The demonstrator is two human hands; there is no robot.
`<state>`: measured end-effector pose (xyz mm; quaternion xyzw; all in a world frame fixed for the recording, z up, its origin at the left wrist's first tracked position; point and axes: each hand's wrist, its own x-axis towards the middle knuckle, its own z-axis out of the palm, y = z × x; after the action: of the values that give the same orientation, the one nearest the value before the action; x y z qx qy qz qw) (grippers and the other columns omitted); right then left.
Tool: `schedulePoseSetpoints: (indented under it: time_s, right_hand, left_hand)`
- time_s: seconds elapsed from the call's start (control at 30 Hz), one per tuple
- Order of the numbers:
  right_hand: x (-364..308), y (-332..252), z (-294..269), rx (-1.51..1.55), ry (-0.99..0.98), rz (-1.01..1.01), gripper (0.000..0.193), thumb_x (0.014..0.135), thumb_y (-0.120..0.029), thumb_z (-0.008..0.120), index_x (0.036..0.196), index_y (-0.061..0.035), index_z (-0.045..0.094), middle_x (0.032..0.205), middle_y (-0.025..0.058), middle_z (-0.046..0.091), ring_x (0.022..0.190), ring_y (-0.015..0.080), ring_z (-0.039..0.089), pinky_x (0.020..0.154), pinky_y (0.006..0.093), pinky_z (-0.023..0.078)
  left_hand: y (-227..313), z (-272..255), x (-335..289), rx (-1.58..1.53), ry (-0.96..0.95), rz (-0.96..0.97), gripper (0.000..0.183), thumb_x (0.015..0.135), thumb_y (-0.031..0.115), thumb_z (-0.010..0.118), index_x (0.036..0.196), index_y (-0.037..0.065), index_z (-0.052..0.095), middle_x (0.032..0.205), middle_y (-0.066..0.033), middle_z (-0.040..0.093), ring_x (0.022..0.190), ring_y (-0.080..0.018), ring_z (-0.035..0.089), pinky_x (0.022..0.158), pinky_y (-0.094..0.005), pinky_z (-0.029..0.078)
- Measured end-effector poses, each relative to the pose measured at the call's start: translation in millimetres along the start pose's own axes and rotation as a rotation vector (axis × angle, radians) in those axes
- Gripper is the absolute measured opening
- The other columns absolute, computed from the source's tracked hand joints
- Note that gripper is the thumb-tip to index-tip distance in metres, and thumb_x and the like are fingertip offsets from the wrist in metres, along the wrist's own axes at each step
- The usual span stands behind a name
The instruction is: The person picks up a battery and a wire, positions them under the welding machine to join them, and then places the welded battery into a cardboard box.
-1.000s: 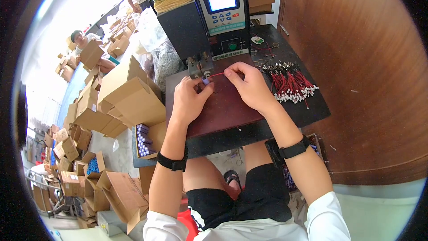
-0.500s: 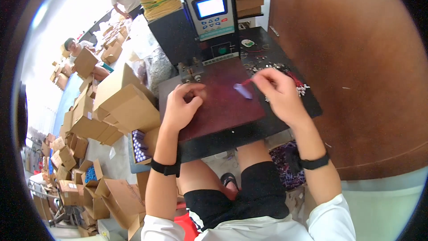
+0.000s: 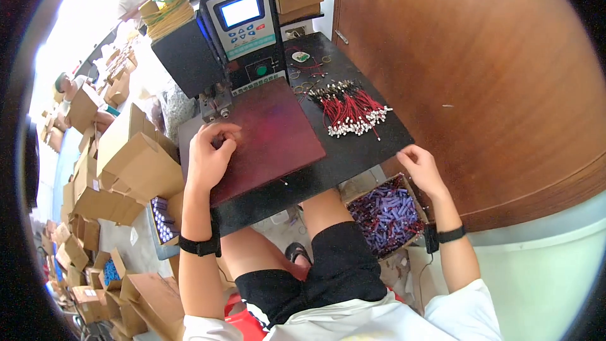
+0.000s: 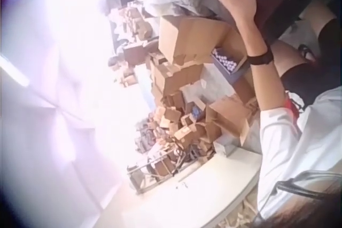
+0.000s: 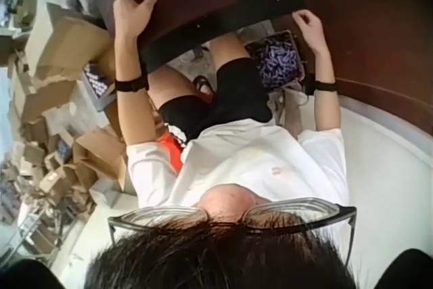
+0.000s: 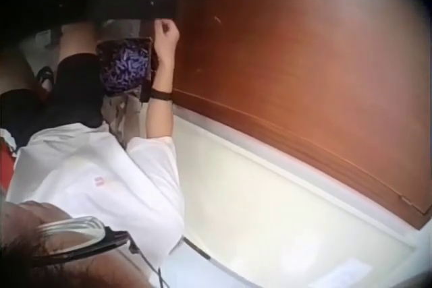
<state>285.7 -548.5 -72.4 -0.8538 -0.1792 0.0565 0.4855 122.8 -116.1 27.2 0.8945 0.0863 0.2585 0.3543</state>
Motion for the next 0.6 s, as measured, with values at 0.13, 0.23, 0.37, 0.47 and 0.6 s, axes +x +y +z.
schedulePoseSetpoints:
  time_s: [0.13,0.23,0.37,0.47,0.6]
  right_hand:
    - [40,-28,46,-0.152,0.118,-0.183,0.024,0.085,-0.017,0.078,0.093,0.0004,0.064,0.080,0.0073,0.064,0.077,0.0179,0.061,0.075,0.0322,0.050]
    - [63,-17,60,-0.240,0.161,-0.191,0.025,0.081,-0.012,0.079,0.094,-0.0009,0.062,0.082,0.0104,0.066,0.076,0.0206,0.063,0.074,0.0348,0.052]
    - [75,-1,54,-0.145,0.110,-0.163,0.024,0.081,-0.001,0.075,0.103,0.0017,0.067,0.080,0.0061,0.067,0.076,0.0165,0.064,0.072,0.0314,0.052]
    - [70,-11,32,-0.212,0.010,-0.143,0.026,0.085,-0.004,0.072,0.110,0.0025,0.072,0.087,0.0075,0.072,0.079,0.0169,0.066,0.073,0.0320,0.052]
    - [73,-23,16,-0.309,0.031,-0.074,0.021,0.093,-0.015,0.070,0.102,0.0047,0.071,0.081,0.0119,0.071,0.077,0.0167,0.066,0.073,0.0327,0.051]
  left_hand:
    - [-11,-3,-10,0.056,0.061,0.037,0.021,0.078,0.007,0.065,0.094,-0.001,0.075,0.090,-0.0135,0.072,0.083,-0.0249,0.067,0.079,-0.0348,0.054]
    - [7,-5,-18,0.071,0.120,0.060,0.016,0.080,0.006,0.066,0.092,0.000,0.074,0.093,-0.0147,0.073,0.086,-0.0281,0.068,0.081,-0.0372,0.054]
    - [-13,-47,-58,0.128,0.340,-0.059,0.015,0.081,0.006,0.064,0.093,0.001,0.073,0.088,-0.0146,0.071,0.085,-0.0293,0.068,0.082,-0.0382,0.053]
    - [-41,-95,-96,0.454,0.359,-0.262,0.017,0.081,0.009,0.068,0.095,0.003,0.073,0.090,-0.0148,0.071,0.090,-0.0313,0.067,0.087,-0.0405,0.052]
    - [-93,-132,-149,0.848,0.069,-0.344,0.023,0.078,0.015,0.073,0.098,0.005,0.076,0.095,-0.0143,0.071,0.097,-0.0342,0.066,0.088,-0.0438,0.052]
